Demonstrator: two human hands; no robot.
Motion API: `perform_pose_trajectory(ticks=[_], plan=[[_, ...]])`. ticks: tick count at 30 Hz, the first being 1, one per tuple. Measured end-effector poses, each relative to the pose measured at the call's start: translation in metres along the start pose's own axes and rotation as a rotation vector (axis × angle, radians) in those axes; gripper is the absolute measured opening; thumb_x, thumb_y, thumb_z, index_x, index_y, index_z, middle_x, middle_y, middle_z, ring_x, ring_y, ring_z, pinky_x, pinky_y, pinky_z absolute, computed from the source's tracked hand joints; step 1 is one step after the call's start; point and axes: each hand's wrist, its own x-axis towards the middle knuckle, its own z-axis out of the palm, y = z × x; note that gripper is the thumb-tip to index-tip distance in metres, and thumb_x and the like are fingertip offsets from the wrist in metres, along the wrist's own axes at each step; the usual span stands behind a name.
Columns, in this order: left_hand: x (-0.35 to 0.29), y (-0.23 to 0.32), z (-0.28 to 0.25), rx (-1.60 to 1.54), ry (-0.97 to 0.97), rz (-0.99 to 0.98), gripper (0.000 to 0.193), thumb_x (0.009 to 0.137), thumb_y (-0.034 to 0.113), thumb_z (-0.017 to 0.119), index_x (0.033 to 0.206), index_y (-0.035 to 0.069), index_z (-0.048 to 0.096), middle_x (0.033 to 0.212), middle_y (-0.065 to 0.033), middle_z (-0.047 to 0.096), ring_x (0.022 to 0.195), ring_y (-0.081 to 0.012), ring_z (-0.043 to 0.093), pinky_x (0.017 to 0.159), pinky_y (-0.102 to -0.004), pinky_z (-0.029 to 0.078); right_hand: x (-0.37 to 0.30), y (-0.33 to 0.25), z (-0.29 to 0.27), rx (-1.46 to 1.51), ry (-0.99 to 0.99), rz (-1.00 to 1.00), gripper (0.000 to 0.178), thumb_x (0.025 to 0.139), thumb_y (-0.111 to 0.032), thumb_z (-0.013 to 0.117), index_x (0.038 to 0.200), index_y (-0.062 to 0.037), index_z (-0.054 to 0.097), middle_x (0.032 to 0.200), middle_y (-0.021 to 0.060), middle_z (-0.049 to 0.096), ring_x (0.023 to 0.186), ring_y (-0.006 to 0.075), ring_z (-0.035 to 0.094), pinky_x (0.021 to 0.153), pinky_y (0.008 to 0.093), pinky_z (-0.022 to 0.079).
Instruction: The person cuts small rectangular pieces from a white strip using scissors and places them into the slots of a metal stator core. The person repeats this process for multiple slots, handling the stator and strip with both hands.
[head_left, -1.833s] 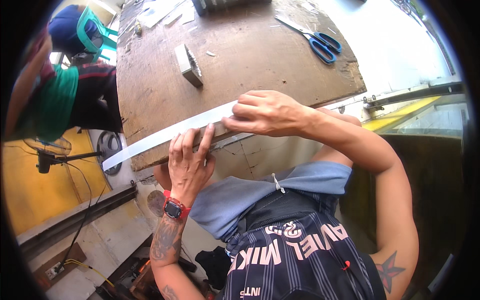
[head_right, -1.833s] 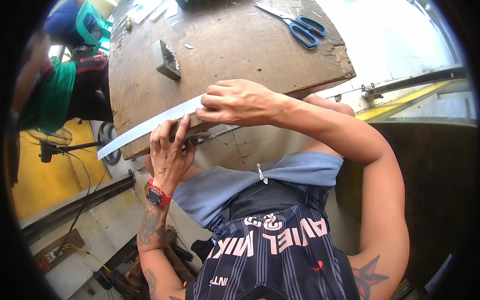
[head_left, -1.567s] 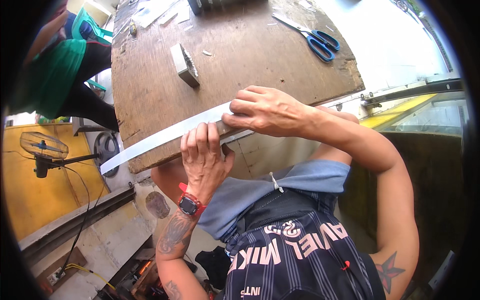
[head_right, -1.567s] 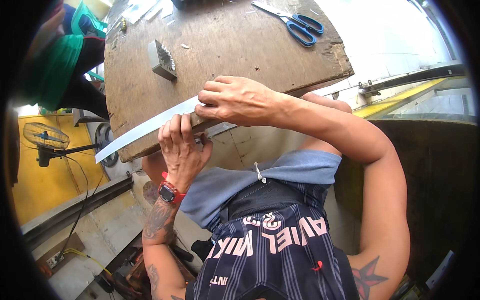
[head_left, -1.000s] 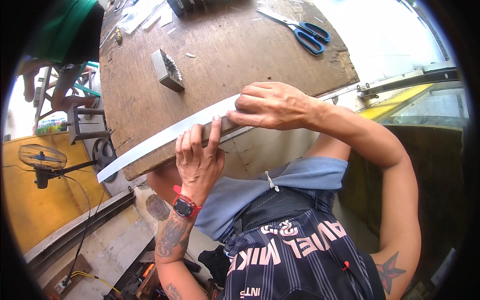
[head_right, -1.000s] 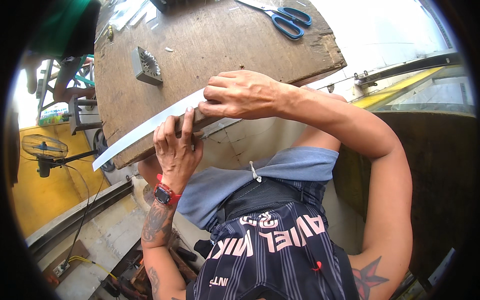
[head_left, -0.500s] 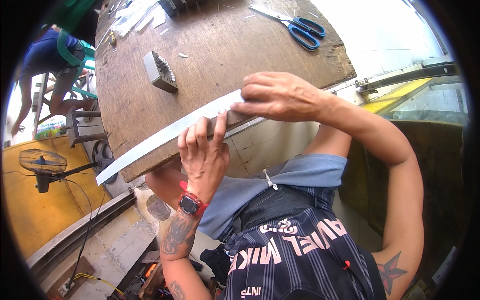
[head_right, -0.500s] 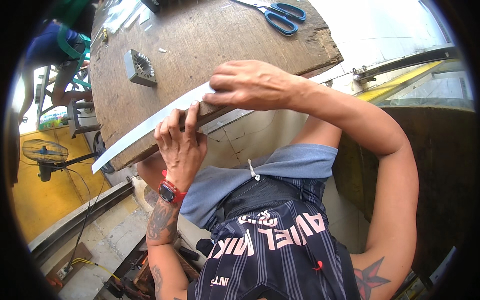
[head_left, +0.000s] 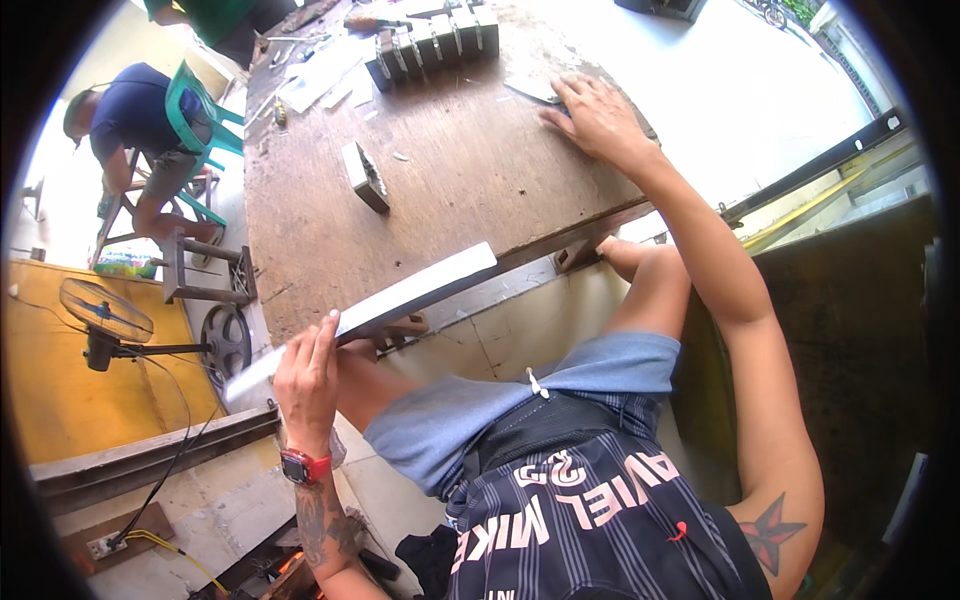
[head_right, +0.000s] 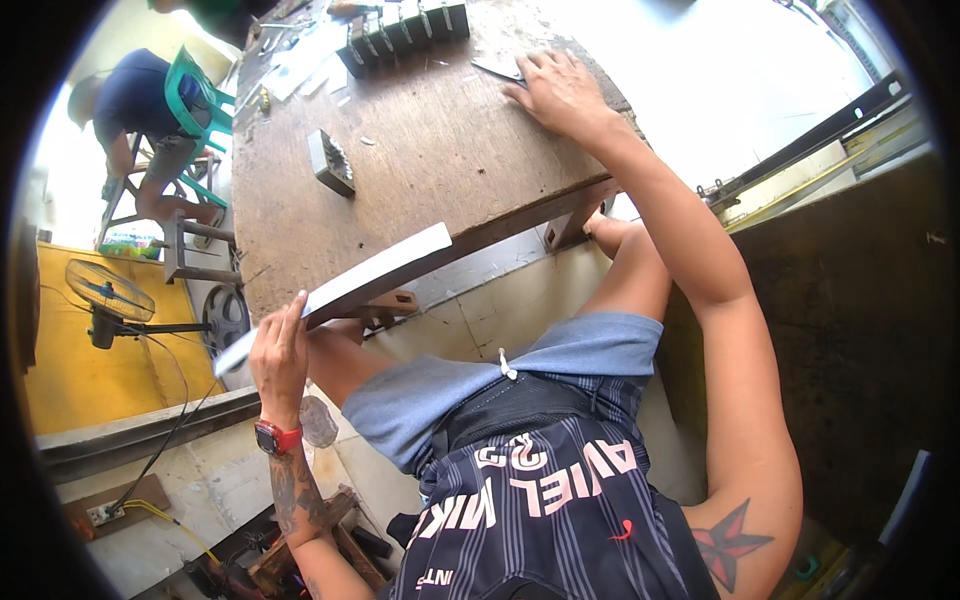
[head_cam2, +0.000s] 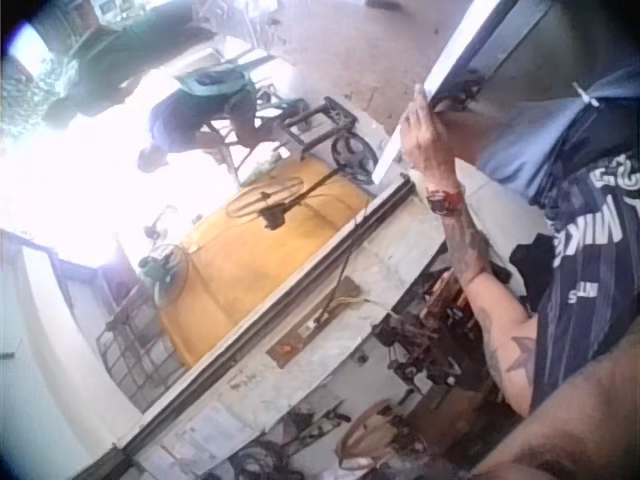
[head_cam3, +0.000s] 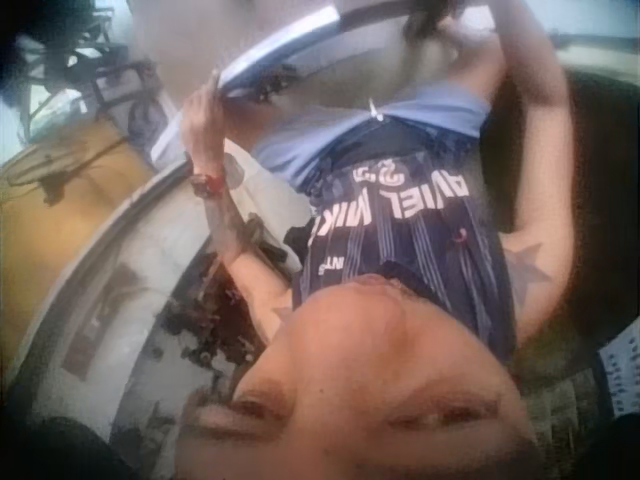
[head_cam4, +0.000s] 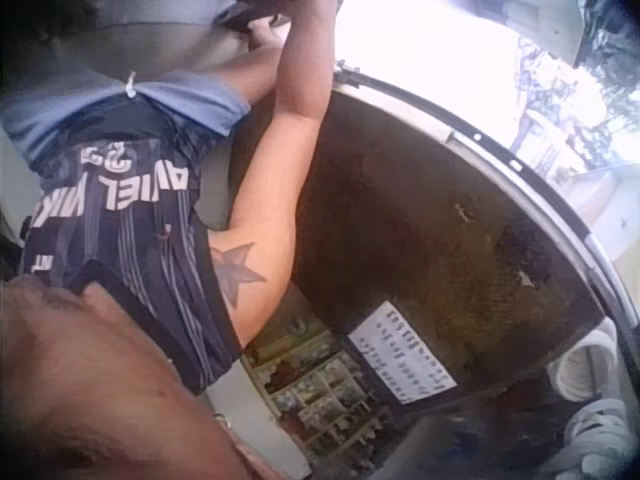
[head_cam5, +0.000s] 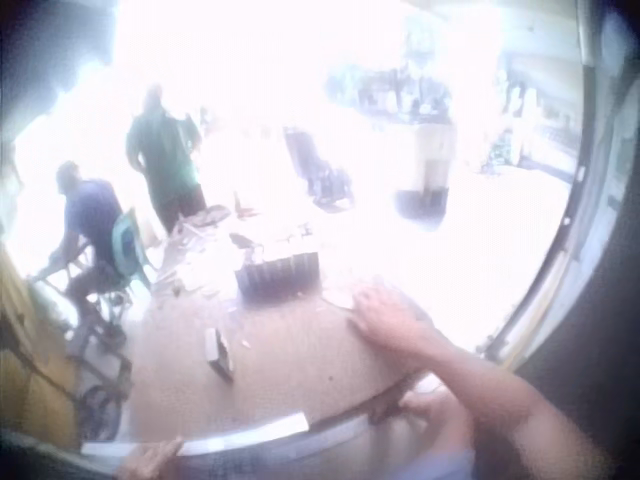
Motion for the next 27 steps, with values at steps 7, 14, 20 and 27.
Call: perform_pose_trajectory(ticks=[7,14,20,27], plan=[[-0.005,0.05,-0.021,-0.776,0.106,-0.504,0.024,0.101,0.012,0.073,0.119,0.002,0.061,0.096,-0.0077,0.074,0.088,-0.0155,0.074,0.073,-0.0285,0.057,0.022,0.015,-0.037,0.6,-0.403,0.168,0.043,0.104,-0.039,0.064,0.131,-0.0054,0.066,0.113,0.0178,0.072,0.109,0.0275,0.069,0.099,0.0416,0.054],[0.038,0.079,-0.004,-1.485,0.14,-0.704,0.025,0.106,0.016,0.065,0.123,0.001,0.055,0.105,-0.0116,0.071,0.091,-0.0161,0.074,0.07,-0.0246,0.057,-0.078,-0.074,-0.114,1.57,-0.418,0.047,0.052,0.107,-0.031,0.063,0.156,-0.0147,0.052,0.1,0.0032,0.069,0.106,0.015,0.067,0.095,0.0317,0.054],[0.042,0.098,0.006,-1.402,0.033,-0.596,0.023,0.106,0.015,0.065,0.123,0.002,0.057,0.107,-0.0072,0.068,0.088,-0.011,0.07,0.072,-0.0251,0.057,-0.155,-0.141,-0.101,1.969,-0.637,0.181,0.055,0.11,-0.028,0.058,0.158,-0.0033,0.045,0.11,0.0055,0.07,0.099,0.0119,0.062,0.092,0.0298,0.052],[0.021,0.098,0.001,-1.32,-0.143,-0.425,0.022,0.102,0.013,0.071,0.12,0.002,0.066,0.094,-0.005,0.071,0.083,-0.0068,0.063,0.071,-0.0234,0.052,-0.153,-0.165,-0.114,2.173,-0.745,0.445,0.05,0.108,-0.021,0.061,0.155,-0.0058,0.05,0.113,0.0068,0.071,0.101,0.0144,0.066,0.092,0.0294,0.053]])
